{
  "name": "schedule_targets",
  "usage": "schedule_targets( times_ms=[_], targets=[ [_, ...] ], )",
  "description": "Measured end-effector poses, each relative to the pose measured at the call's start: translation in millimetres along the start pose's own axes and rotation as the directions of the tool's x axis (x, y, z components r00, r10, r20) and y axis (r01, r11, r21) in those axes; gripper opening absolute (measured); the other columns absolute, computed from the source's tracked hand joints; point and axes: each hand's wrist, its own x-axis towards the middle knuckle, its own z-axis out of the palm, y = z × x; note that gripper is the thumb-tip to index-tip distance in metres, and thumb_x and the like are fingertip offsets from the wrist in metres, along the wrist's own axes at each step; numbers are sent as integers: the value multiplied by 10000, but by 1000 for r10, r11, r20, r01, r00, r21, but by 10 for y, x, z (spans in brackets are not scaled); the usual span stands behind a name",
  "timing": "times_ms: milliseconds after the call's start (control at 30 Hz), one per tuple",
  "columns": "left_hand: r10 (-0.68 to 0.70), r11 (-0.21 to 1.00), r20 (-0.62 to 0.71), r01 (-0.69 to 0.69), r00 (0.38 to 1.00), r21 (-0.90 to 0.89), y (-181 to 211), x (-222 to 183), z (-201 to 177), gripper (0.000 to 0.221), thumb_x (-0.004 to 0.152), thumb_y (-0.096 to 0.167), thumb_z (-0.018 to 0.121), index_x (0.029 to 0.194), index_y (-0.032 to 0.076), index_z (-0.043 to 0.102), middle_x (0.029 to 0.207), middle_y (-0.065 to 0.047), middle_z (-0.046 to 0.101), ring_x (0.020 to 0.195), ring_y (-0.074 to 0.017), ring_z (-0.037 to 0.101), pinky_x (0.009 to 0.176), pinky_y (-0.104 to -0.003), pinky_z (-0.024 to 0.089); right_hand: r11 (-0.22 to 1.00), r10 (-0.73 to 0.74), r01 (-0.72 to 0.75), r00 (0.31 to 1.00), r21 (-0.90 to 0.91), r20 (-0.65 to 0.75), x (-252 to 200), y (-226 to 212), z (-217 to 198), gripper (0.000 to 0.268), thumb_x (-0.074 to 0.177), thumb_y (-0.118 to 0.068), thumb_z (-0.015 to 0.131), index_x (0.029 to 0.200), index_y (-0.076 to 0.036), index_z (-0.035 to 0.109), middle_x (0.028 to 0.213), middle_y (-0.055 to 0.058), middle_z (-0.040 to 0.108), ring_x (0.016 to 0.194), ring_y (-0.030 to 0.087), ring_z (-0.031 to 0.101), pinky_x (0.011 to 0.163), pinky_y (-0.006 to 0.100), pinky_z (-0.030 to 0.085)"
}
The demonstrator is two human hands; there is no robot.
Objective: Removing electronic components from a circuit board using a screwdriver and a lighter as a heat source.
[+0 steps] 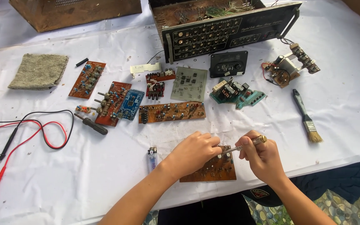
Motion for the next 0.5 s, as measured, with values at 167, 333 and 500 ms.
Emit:
schedule_targets(
  times_ms=[167,333,500],
  targets=[
    [-6,1000,15,6,1000,-2,3,6,-22,193,873,-11,728,961,162,729,950,-3,703,856,-201,718,724,-326,555,1000,5,-6,1000,-11,-29,-46,33,22,372,1054,-235,506,785,-89,717,476,52,666,402,148,567,420,242,472],
    [-22,1000,8,22,1000,-9,1,16,-5,193,869,-17,730,947,159,731,930,0,697,849,-200,721,712,-322,557,999,26,-27,999,-36,-27,-91,16,-10,378,1061,-241,505,804,-90,738,502,53,686,431,163,603,477,270,506],
    [36,998,-17,-37,999,-57,-33,11,64,172,876,-7,681,872,160,639,893,-14,572,798,-231,618,675,-395,495,983,138,-137,990,-120,0,-132,-67,-37,375,1107,-225,458,891,-37,699,648,56,693,563,140,658,549,289,484]
  ],
)
